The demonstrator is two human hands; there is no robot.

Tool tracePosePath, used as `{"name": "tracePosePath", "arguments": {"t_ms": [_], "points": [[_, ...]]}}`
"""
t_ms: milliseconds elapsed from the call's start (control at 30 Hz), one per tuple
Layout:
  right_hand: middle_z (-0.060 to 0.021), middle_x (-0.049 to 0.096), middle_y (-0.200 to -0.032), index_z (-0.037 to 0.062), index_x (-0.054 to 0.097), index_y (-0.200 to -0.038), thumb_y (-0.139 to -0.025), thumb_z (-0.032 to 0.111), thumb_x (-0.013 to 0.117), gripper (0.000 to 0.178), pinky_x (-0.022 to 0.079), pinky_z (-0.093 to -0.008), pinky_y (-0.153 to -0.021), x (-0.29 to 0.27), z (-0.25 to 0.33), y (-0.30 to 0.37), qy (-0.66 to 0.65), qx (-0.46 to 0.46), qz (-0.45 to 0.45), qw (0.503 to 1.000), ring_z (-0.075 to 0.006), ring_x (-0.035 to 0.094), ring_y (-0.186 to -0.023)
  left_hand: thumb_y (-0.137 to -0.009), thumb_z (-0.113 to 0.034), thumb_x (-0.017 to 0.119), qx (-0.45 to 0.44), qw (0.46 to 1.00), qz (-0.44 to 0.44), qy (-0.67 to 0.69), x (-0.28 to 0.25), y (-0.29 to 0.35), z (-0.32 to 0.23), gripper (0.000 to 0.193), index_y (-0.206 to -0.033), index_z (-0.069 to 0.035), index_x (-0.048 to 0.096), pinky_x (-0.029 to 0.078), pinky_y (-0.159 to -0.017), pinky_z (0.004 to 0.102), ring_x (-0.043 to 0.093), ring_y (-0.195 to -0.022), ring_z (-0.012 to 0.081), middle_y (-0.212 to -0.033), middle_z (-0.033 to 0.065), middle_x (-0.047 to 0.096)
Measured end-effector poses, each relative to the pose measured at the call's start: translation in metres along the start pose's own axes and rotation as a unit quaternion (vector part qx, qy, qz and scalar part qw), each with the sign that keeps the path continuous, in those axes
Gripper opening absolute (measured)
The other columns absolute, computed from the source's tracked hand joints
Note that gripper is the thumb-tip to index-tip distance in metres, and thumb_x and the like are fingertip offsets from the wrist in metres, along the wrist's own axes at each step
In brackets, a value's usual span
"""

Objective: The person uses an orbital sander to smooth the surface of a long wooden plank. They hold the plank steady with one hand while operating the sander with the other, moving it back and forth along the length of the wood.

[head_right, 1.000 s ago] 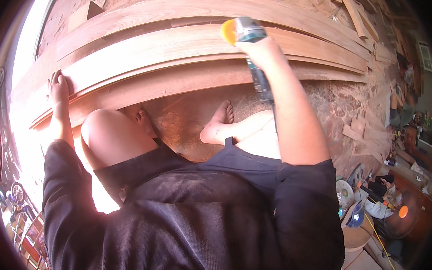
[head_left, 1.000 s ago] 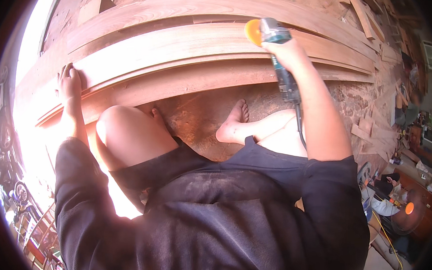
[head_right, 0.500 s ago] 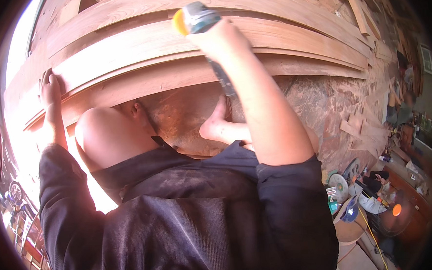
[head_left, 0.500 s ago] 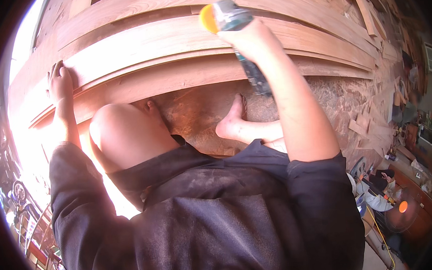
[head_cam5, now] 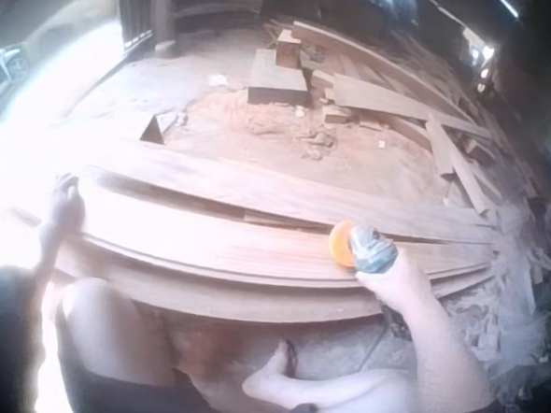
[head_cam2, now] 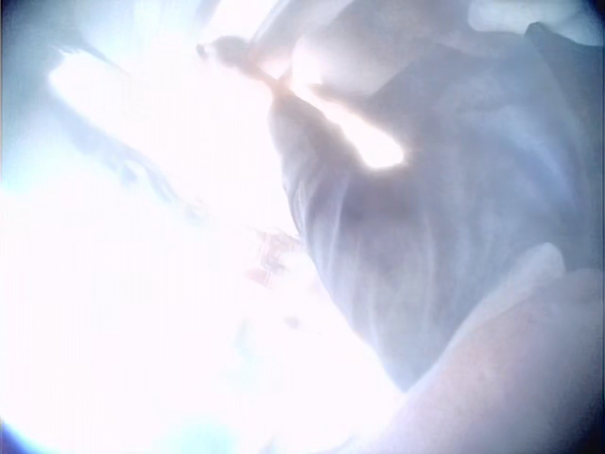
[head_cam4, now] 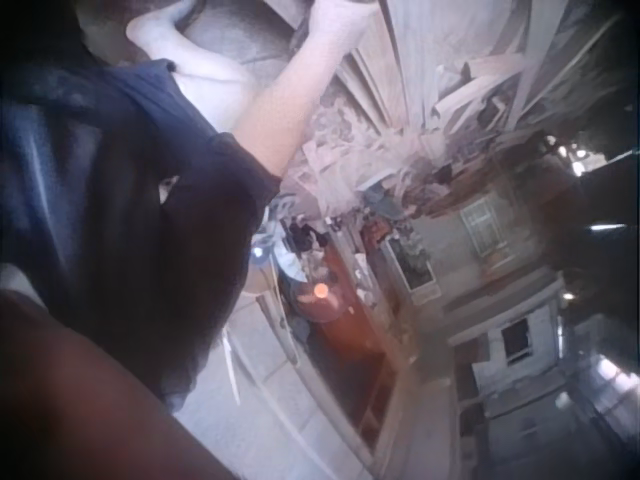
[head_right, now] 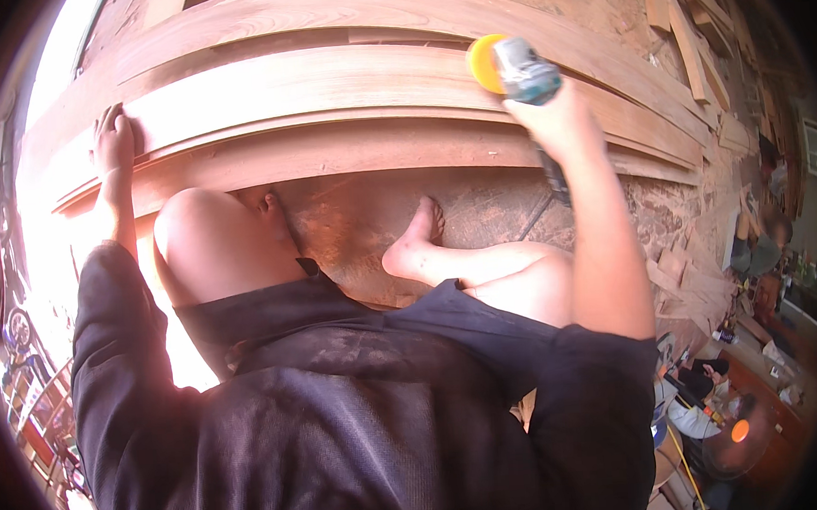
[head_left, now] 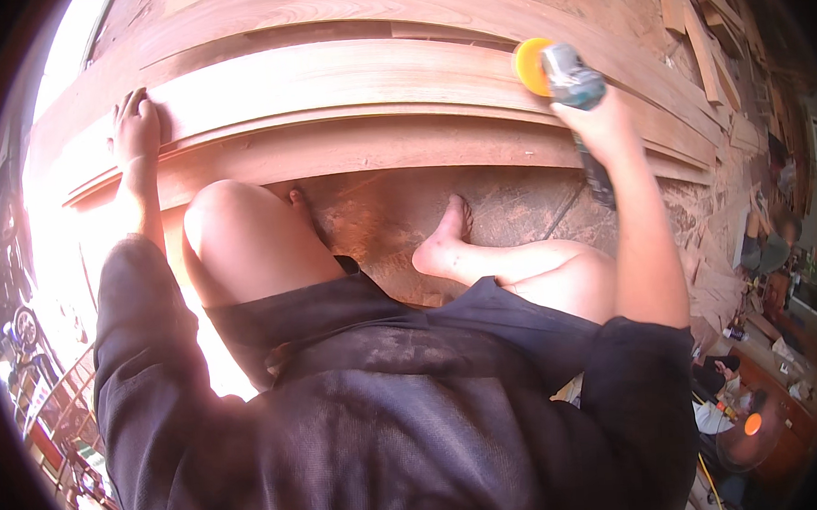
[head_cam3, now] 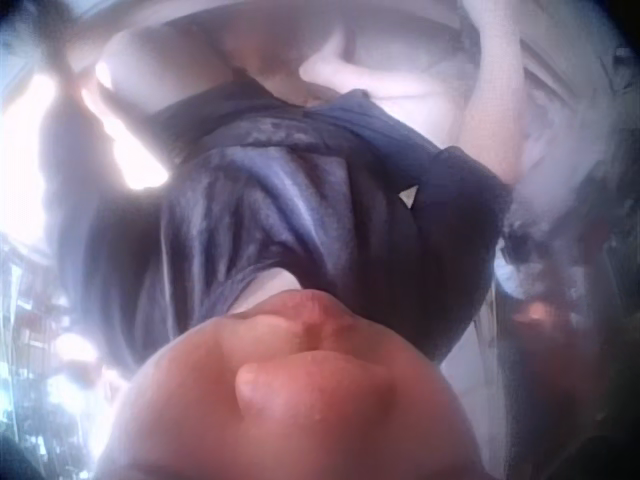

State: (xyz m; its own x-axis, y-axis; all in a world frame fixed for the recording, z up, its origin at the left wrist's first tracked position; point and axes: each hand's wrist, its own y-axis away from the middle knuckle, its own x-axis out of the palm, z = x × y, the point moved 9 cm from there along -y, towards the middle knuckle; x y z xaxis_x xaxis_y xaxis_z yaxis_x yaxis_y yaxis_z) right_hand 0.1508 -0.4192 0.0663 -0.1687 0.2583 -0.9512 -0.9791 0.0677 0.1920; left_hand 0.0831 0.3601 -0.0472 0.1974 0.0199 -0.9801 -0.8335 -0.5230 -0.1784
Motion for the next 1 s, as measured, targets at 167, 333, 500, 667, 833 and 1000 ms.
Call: {"name": "tracePosePath", "arguments": {"t_ms": [167,333,500,667,833,1000], "points": [[-0.0265,0.075,-0.122,0.0037,0.064,-0.132,-0.077,0.057,0.087,0.080,0.057,-0.0513,-0.097,-0.094,-0.040,0.011,0.160,0.022,-0.145,0.976,-0.0423,0.072,-0.115,-0.102,-0.039,0.037,-0.001,1.000,-0.022,-0.009,-0.012,0.010,-0.006,0.056,-0.151,-0.030,0.061,0.020,-0.125,0.0655,0.034,-0.160,0.0260,-0.166,-0.0046,0.050],[-0.0105,0.078,-0.090,0.0040,0.081,-0.105,-0.079,0.046,0.088,0.050,0.057,-0.0366,-0.079,-0.051,-0.066,0.000,-0.141,0.090,-0.041,0.985,-0.0201,0.073,-0.081,-0.102,-0.039,0.037,-0.007,1.000,-0.022,-0.002,-0.013,0.007,0.000,0.056,-0.151,-0.030,0.061,0.021,-0.124,0.0654,0.035,-0.159,0.0246,-0.164,-0.0045,0.051],[-0.0157,0.079,-0.104,0.0054,0.081,-0.114,-0.078,0.048,0.087,0.056,0.057,-0.0384,-0.087,0.036,-0.049,-0.004,-0.222,0.116,0.007,0.968,-0.0244,0.075,-0.094,-0.101,-0.041,0.037,-0.008,1.000,0.001,-0.003,0.008,-0.007,0.012,0.057,-0.152,-0.031,0.060,0.020,-0.126,0.0626,0.033,-0.161,0.0244,-0.167,-0.0049,0.048],[-0.0088,0.076,-0.097,0.0034,0.078,-0.116,-0.083,0.040,0.086,0.050,0.055,-0.0361,-0.083,0.055,-0.021,-0.001,-0.215,0.126,0.029,0.968,-0.0189,0.071,-0.088,-0.101,-0.041,0.037,-0.019,1.000,0.005,0.001,0.000,0.002,0.004,0.058,-0.154,-0.032,0.059,0.020,-0.126,0.0628,0.031,-0.162,0.0239,-0.169,-0.0057,0.045],[-0.0157,0.080,-0.101,0.0049,0.080,-0.112,-0.080,0.052,0.085,0.057,0.059,-0.0393,-0.087,0.070,0.040,0.014,-0.158,0.075,0.039,0.984,-0.0256,0.078,-0.094,-0.102,-0.042,0.038,-0.008,1.000,0.007,-0.003,0.001,-0.001,-0.001,0.057,-0.154,-0.032,0.059,0.020,-0.126,0.0630,0.032,-0.162,0.0239,-0.169,-0.0057,0.045],[-0.0142,0.080,-0.102,0.0114,0.071,-0.130,-0.079,0.056,0.084,0.069,0.060,-0.0412,-0.092,0.090,0.122,0.033,-0.121,0.022,0.102,0.987,-0.0271,0.078,-0.099,-0.102,-0.042,0.038,0.000,1.000,-0.008,-0.003,0.004,-0.004,0.012,0.055,-0.151,-0.031,0.061,0.019,-0.126,0.0634,0.034,-0.160,0.0256,-0.166,-0.0047,0.049]]}}
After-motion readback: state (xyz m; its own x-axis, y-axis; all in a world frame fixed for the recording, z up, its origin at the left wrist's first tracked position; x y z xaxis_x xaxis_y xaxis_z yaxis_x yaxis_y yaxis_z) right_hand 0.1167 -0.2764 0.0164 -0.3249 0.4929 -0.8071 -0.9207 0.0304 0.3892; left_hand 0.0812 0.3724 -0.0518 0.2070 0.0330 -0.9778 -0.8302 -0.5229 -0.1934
